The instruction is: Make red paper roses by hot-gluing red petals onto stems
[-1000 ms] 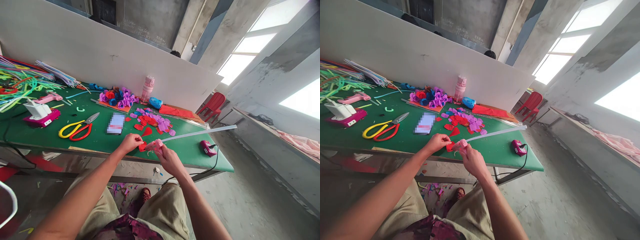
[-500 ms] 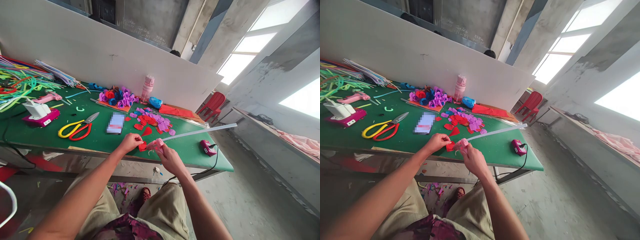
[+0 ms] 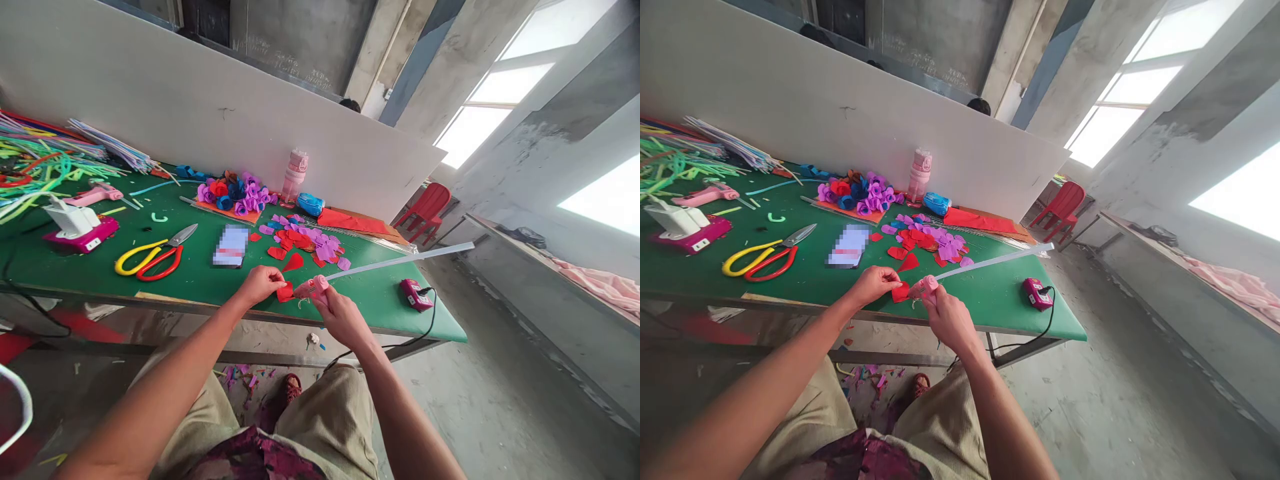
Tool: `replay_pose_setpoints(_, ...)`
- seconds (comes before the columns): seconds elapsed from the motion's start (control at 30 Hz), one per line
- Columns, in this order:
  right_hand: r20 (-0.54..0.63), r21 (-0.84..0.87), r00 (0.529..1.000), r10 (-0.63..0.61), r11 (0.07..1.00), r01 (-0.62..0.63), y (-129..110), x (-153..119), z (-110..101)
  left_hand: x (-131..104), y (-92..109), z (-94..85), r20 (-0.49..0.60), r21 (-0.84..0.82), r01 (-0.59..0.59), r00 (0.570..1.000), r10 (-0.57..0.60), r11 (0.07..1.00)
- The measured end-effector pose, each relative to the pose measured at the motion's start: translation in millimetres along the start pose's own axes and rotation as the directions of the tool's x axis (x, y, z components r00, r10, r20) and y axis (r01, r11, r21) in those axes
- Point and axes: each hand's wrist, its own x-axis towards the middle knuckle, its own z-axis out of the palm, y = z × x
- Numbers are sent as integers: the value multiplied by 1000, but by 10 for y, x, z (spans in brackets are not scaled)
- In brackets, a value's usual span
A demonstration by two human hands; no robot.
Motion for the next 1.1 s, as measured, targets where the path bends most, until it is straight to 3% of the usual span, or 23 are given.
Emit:
replay_pose_setpoints(0.43,-31,42,1000,-8,999,9,9,-16,16,-3,1,0,-1,-19,4,1000,-4,1000)
replay_pose_setpoints(0.6,-112,292,993,41,956,-7,162,-60,78,-6,1,3,0,-42,13,1000,-13,999)
replay_pose_setpoints(0.73,-99,417,993,69,909,-21,218,-86,155,-11,6,3,1,-47,13,1000,-13,999)
replay_pose_setpoints(1.1,-87,216,996,6,976,13,60,-67,182,-14,17,-3,-4,-5,2,1000,-2,1000)
